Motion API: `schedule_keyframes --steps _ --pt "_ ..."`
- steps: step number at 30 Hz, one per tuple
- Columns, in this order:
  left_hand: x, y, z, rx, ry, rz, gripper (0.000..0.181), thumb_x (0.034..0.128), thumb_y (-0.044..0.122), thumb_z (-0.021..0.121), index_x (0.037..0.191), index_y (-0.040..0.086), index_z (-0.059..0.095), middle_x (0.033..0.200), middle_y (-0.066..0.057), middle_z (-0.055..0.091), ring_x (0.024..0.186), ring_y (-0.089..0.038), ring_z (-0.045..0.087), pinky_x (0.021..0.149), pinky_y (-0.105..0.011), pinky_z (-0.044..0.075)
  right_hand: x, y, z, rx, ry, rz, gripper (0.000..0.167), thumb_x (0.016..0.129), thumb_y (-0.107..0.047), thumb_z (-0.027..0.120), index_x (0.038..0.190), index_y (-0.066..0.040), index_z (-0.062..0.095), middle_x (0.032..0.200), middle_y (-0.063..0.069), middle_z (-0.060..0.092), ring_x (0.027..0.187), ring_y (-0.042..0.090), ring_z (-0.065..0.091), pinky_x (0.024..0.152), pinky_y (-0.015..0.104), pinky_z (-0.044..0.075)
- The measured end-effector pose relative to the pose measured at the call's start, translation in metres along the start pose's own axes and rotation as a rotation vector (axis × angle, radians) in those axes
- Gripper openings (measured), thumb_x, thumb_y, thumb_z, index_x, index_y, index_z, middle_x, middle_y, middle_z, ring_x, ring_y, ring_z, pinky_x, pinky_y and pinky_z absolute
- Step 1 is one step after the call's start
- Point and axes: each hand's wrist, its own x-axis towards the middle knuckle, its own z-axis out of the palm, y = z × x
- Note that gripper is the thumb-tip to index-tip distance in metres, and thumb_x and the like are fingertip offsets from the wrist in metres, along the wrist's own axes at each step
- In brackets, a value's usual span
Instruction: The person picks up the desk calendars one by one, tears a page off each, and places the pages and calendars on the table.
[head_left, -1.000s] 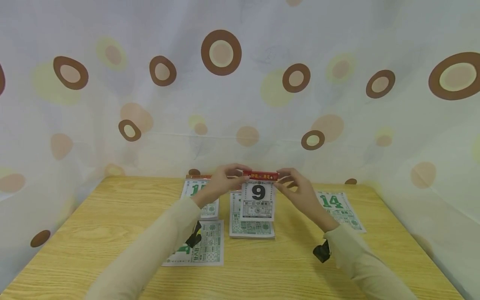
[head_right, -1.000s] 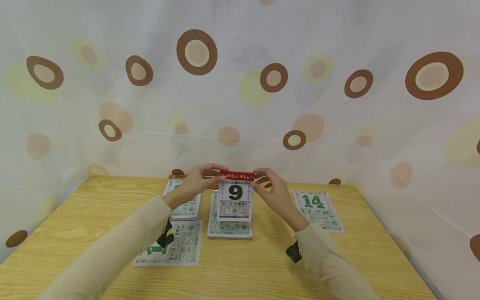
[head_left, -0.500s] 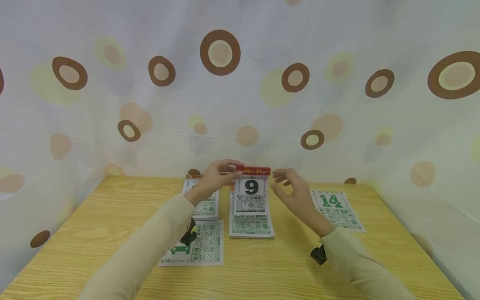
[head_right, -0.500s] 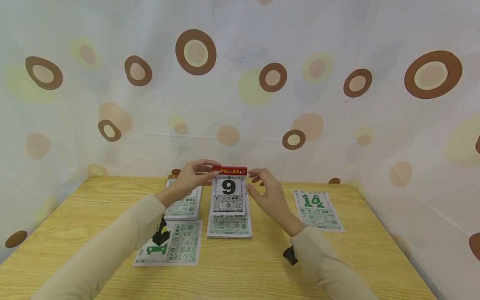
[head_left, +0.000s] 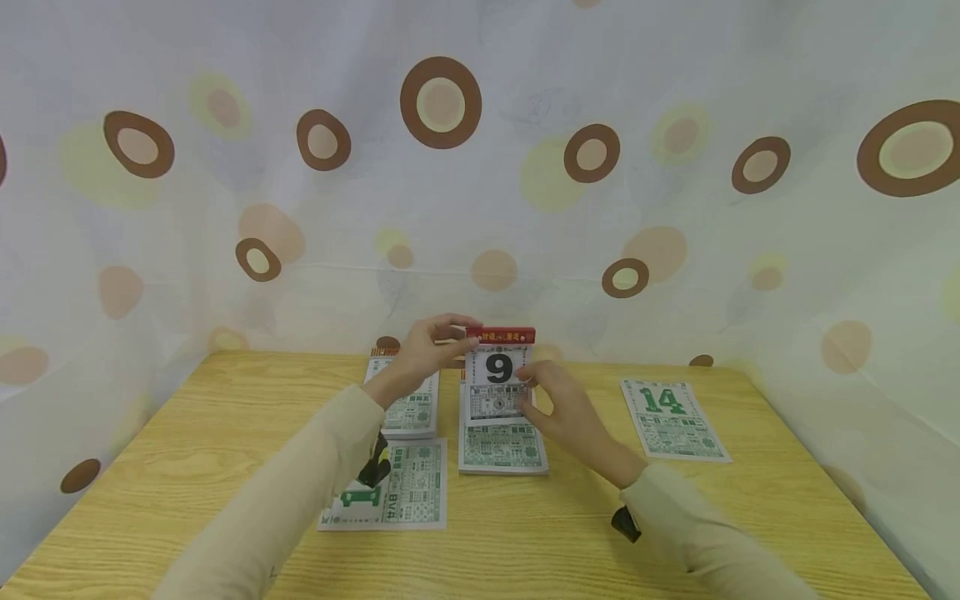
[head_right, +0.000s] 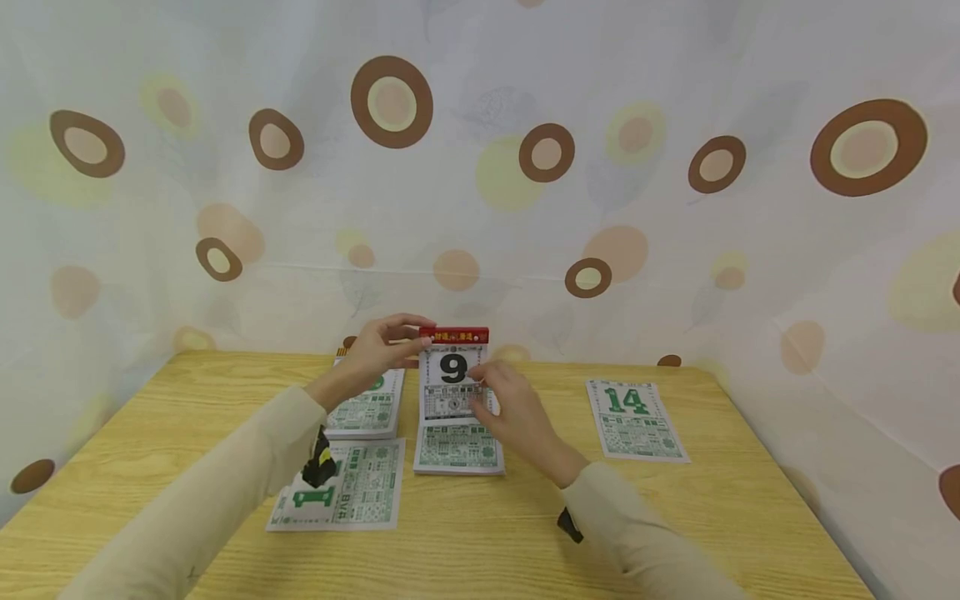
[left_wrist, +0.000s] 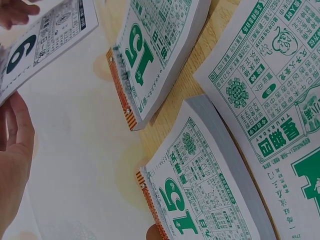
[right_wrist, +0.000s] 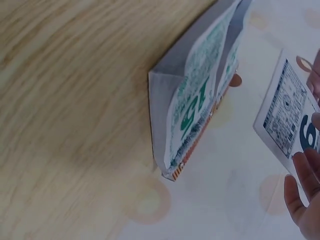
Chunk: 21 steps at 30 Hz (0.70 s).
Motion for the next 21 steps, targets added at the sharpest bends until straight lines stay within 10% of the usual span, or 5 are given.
schedule_keyframes --steps 21 --pt "0.002 0.007 -0.001 -0.029 0.007 -0.003 0.033 0.0874 0.018 0.062 0.119 0.012 0.057 0.111 -0.013 0.057 0.098 -0.022 0.060 0.083 -0.037 0.053 -0.007 -0.006 0.025 -0.288 0.024 -0.127 0.043 0.063 -0.022 0.084 0.098 -0.009 0.061 0.101 0.003 0.058 0.090 0.019 0.055 0.074 0.032 0.046"
